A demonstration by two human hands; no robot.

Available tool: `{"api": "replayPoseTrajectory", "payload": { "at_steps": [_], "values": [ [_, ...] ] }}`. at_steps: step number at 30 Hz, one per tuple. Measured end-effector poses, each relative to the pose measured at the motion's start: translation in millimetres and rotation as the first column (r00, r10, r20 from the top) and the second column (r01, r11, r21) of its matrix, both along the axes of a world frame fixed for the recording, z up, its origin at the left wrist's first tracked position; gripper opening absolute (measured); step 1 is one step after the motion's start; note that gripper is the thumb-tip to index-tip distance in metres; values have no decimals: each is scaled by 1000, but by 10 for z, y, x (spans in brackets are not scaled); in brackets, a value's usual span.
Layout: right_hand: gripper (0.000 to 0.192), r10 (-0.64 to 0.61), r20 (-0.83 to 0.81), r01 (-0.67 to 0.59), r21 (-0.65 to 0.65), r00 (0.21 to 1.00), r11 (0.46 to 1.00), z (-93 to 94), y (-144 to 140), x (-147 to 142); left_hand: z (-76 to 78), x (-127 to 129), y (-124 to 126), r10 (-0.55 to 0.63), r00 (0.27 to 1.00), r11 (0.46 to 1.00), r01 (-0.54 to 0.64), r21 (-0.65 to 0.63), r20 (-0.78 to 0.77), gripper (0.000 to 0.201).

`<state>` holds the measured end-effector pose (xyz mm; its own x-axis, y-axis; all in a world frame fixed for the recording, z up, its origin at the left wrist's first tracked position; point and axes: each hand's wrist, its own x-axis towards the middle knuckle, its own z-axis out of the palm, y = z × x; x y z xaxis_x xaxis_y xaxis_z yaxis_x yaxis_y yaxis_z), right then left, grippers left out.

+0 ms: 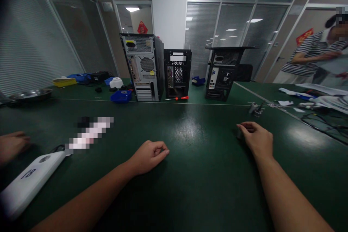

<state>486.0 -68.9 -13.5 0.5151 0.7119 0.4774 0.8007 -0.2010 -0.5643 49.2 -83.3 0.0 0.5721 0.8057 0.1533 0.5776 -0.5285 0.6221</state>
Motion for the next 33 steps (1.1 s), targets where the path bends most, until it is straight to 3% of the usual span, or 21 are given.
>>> {"api": "replayPoseTrajectory", "payload": {
  "at_steps": [4,10,15,26,33],
  "values": [
    [34,-46,-29,45,-24,999,999,-12,4,16,-7,-1,7,-4,1000,1000,5,17,-9,29],
    [41,-53,-180,69,79,982,995,-83,38,66,-9,-1,5,1,1000,1000,-1,9,-7,29],
    [43,-69,-95,80,115,993,990,-92,30,57,4,0,3,-7,1000,1000,7,7,-9,28],
    [44,64,151,-58,-50,986,997,-11,-55,41,16,4,-4,-1,1000,1000,1,-4,-17,30],
    [38,-6,-26,3,-109,1000,994,21,-44,60,-3,-1,7,-5,1000,1000,5,13,-28,30]
  ]
}}
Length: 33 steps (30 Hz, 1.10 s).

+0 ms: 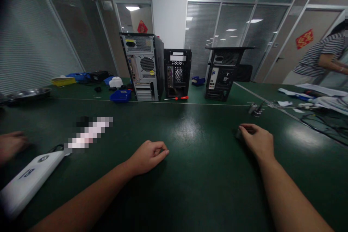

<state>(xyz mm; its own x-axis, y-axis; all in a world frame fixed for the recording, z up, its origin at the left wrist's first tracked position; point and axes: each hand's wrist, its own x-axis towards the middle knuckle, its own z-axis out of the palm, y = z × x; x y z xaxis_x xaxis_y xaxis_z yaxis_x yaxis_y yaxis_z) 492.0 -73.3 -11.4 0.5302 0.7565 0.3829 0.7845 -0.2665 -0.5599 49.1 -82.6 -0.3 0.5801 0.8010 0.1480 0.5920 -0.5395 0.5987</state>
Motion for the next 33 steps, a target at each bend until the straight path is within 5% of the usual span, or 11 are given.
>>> {"api": "replayPoseTrajectory", "payload": {
  "at_steps": [6,26,33],
  "values": [
    [48,32,-368,-30,11,929,1000,-2,8,26,-6,0,2,-3,1000,1000,3,3,1,30],
    [41,149,-328,-169,-32,933,985,78,-35,14,5,3,-13,2,1000,1000,-2,22,-20,29],
    [45,142,-474,-180,-36,869,983,89,-62,-33,11,4,-11,-6,1000,1000,6,10,-13,31]
  ]
}}
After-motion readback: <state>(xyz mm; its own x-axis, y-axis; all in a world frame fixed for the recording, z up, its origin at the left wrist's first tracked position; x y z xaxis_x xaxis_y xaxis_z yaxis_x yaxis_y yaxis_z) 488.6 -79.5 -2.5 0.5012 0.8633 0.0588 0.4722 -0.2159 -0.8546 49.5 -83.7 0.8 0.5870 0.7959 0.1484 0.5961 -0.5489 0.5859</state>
